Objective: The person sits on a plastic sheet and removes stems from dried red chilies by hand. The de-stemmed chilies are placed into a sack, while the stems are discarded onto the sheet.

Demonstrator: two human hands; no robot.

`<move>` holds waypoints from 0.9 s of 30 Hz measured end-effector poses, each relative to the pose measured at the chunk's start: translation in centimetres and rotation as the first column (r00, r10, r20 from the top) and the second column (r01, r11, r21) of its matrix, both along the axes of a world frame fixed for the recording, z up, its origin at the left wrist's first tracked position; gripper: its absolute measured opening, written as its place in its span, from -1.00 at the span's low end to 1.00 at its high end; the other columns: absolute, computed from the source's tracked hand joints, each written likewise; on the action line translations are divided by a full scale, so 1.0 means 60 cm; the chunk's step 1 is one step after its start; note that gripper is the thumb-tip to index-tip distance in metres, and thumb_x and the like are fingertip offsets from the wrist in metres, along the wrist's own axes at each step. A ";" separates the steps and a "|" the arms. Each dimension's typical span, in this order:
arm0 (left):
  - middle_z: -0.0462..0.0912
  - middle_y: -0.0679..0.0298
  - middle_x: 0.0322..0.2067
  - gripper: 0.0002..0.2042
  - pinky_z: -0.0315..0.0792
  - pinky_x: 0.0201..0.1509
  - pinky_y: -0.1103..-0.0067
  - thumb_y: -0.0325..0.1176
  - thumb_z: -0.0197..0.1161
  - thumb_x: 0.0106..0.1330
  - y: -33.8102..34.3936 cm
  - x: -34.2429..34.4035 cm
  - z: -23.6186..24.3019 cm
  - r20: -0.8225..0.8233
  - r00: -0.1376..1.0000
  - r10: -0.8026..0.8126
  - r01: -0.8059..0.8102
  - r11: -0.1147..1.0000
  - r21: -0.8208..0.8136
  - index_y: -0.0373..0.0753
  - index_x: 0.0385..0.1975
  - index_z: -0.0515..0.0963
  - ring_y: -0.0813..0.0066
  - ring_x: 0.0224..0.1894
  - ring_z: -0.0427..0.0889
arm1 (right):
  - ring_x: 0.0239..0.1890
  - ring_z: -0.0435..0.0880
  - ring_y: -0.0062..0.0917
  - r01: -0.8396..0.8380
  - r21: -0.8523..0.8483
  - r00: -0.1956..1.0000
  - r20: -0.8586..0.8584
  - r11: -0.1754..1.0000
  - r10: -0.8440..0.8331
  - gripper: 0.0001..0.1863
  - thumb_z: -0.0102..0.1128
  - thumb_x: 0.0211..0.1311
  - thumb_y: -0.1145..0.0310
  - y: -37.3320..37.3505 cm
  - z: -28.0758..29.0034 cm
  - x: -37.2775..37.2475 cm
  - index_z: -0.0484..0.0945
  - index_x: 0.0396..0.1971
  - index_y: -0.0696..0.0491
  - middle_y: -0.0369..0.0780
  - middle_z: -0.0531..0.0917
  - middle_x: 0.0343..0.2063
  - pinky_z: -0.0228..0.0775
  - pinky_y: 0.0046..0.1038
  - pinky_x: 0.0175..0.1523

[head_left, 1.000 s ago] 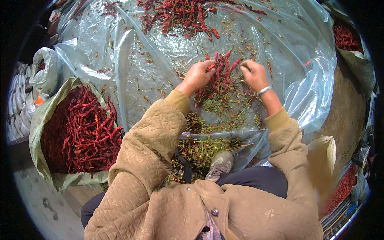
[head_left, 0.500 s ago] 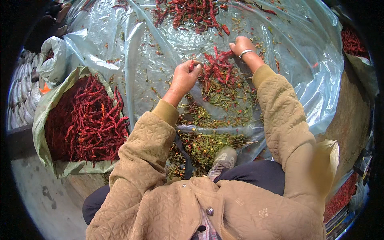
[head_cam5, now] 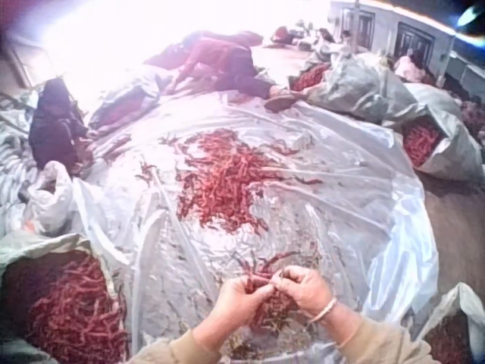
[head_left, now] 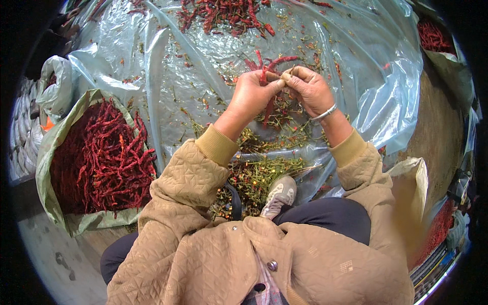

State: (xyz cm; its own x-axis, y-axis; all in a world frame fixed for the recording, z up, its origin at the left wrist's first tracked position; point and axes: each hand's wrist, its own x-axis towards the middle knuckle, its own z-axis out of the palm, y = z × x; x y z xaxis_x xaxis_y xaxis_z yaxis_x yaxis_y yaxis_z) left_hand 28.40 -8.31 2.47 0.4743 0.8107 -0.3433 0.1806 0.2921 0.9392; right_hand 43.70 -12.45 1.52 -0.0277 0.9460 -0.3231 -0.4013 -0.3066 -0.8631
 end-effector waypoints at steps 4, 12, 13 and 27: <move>0.49 0.46 -0.60 -0.86 0.28 -0.51 0.74 -0.38 0.17 0.14 -0.032 -0.013 -0.003 -0.152 0.983 -0.105 0.106 0.994 0.000 -0.34 -0.44 0.54 0.80 -0.56 0.35 | -0.46 0.37 -0.80 -0.103 0.034 0.965 0.247 0.994 0.092 -0.86 0.15 0.06 0.39 -0.027 0.001 0.000 0.50 -0.49 0.16 -0.41 0.49 -0.56 0.24 -0.69 -0.35; 0.36 0.41 -0.77 -0.87 0.25 -0.59 0.64 -0.40 0.13 0.14 -0.084 -0.035 -0.020 -0.339 0.932 -0.126 0.205 0.957 0.208 -0.33 -0.55 0.47 0.74 -0.66 0.26 | -0.61 0.42 -0.43 -0.339 0.347 0.468 0.869 0.875 -0.163 -0.82 0.19 -0.09 0.40 -0.049 0.000 -0.043 0.40 -0.65 0.17 -0.14 0.43 -0.66 0.25 -0.45 -0.46; 0.37 0.41 -0.76 -0.87 0.25 -0.58 0.65 -0.40 0.13 0.15 -0.085 -0.036 -0.022 -0.304 0.944 -0.128 0.192 0.963 0.191 -0.33 -0.54 0.47 0.74 -0.65 0.27 | -0.58 0.44 -0.28 -0.388 0.392 0.378 0.893 0.834 -0.244 -0.84 0.15 -0.09 0.42 -0.046 -0.001 -0.048 0.39 -0.64 0.17 -0.08 0.43 -0.66 0.27 -0.40 -0.44; 0.32 0.53 -0.70 -0.91 0.05 -0.70 0.78 -0.37 0.19 0.11 -0.068 -0.065 -0.032 0.012 0.978 0.208 -0.188 0.904 -0.385 -0.20 -0.50 0.44 0.79 -0.72 0.19 | -0.31 0.49 -0.16 -0.317 0.122 -0.024 0.990 0.941 -0.136 -0.81 0.19 -0.08 0.31 0.106 -0.146 0.116 0.46 -0.53 0.11 -0.06 0.49 -0.48 0.35 -0.27 -0.25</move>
State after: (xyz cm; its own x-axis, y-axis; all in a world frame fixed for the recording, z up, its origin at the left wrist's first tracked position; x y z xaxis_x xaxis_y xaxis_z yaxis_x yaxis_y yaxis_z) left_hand 24.48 -12.37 0.56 0.3429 0.7027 -0.6234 0.0362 0.6533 0.7562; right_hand 50.69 -6.08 -7.24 0.0074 0.9940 0.1089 0.9250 0.0346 -0.3784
